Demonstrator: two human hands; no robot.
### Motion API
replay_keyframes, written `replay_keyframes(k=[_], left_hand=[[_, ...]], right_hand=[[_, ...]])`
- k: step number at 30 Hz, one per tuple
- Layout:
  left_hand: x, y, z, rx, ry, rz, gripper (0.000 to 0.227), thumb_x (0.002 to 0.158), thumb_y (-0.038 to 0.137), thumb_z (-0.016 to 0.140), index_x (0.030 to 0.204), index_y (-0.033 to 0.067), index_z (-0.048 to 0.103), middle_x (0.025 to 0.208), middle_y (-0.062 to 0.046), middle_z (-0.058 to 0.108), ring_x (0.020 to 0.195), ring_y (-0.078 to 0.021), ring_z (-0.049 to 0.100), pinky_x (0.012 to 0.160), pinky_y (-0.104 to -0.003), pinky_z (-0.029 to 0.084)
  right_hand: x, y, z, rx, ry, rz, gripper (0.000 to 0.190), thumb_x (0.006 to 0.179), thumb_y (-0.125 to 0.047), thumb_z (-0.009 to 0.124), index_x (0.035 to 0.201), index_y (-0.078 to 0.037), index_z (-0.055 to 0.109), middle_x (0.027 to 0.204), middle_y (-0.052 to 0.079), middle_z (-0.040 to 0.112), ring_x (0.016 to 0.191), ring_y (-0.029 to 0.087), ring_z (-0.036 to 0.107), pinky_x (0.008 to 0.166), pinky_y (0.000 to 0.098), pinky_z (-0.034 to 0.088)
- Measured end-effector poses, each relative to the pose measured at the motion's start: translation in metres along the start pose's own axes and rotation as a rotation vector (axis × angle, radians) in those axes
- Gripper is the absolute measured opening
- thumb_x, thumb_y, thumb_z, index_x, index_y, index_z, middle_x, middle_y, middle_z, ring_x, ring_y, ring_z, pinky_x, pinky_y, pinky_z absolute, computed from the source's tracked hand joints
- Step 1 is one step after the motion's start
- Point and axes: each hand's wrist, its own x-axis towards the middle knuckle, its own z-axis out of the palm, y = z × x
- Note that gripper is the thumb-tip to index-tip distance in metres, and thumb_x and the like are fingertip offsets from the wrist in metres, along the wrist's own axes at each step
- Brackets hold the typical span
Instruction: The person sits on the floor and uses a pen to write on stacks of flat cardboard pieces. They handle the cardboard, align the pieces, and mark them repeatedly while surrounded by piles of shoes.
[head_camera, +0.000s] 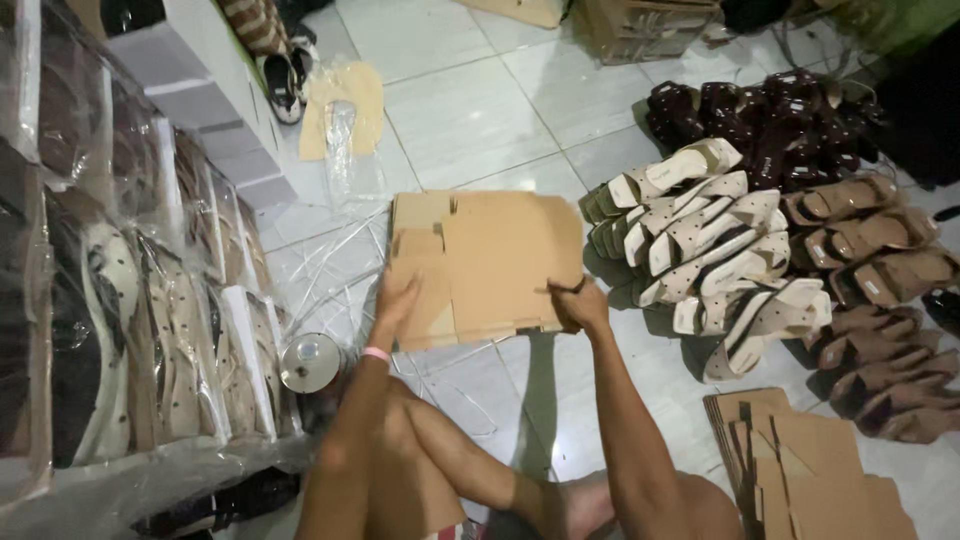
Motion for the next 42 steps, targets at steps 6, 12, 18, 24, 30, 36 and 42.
replay_keyframes(k=[6, 12, 18, 24, 30, 36, 42], left_hand=[[-0.011, 0.004, 0.009, 0.365, 0.049, -0.095, 0.057, 0.088, 0.036, 0.079, 0.128, -0.0003, 0.059, 0.124, -0.026, 0.066, 0.12, -0.0428, 0.062, 0.103, -0.049, 0.05], [-0.126, 0.056, -0.034, 0.36, 0.332, 0.341, 0.058, 0.087, 0.027, 0.084, 0.129, -0.0024, 0.056, 0.114, -0.025, 0.067, 0.106, -0.0431, 0.064, 0.092, -0.049, 0.052], [-0.215, 0.023, -0.1, -0.224, 0.112, -0.053, 0.086, 0.08, 0.016, 0.093, 0.147, -0.0051, 0.043, 0.11, -0.039, 0.054, 0.087, -0.0553, 0.053, 0.071, -0.054, 0.053], [-0.347, -0.03, -0.162, 0.345, -0.256, -0.657, 0.063, 0.078, 0.054, 0.076, 0.123, 0.0103, 0.074, 0.111, -0.013, 0.081, 0.103, -0.0264, 0.076, 0.091, -0.037, 0.056], [-0.403, -0.07, -0.174, 0.265, -0.223, -0.825, 0.06, 0.078, 0.049, 0.077, 0.117, 0.0031, 0.079, 0.104, -0.017, 0.08, 0.092, -0.0317, 0.081, 0.081, -0.04, 0.06], [-0.308, -0.049, -0.153, -0.157, -0.167, 0.026, 0.086, 0.083, 0.041, 0.077, 0.147, 0.0014, 0.036, 0.122, -0.014, 0.073, 0.103, -0.0187, 0.074, 0.081, -0.035, 0.061], [-0.092, -0.038, -0.07, 0.37, -0.144, 0.063, 0.08, 0.078, 0.059, 0.075, 0.136, 0.0063, 0.057, 0.129, -0.022, 0.068, 0.119, -0.0341, 0.065, 0.1, -0.043, 0.052]], right_hand=[[-0.007, -0.016, -0.02, 0.166, 0.098, 0.194, 0.056, 0.075, -0.042, 0.085, 0.115, -0.004, 0.074, 0.099, 0.014, 0.079, 0.087, 0.024, 0.075, 0.077, 0.0378, 0.056], [-0.081, 0.0, -0.039, 0.406, 0.078, 0.177, 0.051, 0.085, -0.032, 0.082, 0.122, 0.001, 0.072, 0.095, 0.011, 0.076, 0.078, 0.016, 0.065, 0.067, 0.0315, 0.052], [-0.17, 0.085, -0.009, 0.605, -0.059, 0.06, 0.047, 0.088, -0.024, 0.08, 0.121, 0.008, 0.068, 0.098, 0.016, 0.072, 0.083, 0.018, 0.067, 0.073, 0.0323, 0.057], [-0.282, 0.12, 0.026, 0.457, -0.325, 0.15, 0.052, 0.085, -0.028, 0.078, 0.126, 0.001, 0.062, 0.104, 0.012, 0.076, 0.091, 0.017, 0.07, 0.078, 0.0311, 0.058], [-0.273, 0.113, 0.021, 0.206, -0.501, 0.139, 0.056, 0.086, -0.031, 0.081, 0.128, 0.0, 0.062, 0.106, 0.011, 0.075, 0.094, 0.019, 0.07, 0.083, 0.0327, 0.058], [-0.24, 0.088, 0.02, 0.834, -0.335, 0.038, 0.057, 0.089, -0.031, 0.077, 0.132, 0.003, 0.06, 0.118, 0.014, 0.071, 0.104, 0.019, 0.067, 0.09, 0.0341, 0.056], [-0.19, 0.081, 0.063, 0.776, 0.082, 0.204, 0.055, 0.092, -0.036, 0.076, 0.129, 0.001, 0.057, 0.121, 0.014, 0.068, 0.107, 0.021, 0.065, 0.093, 0.034, 0.053]])
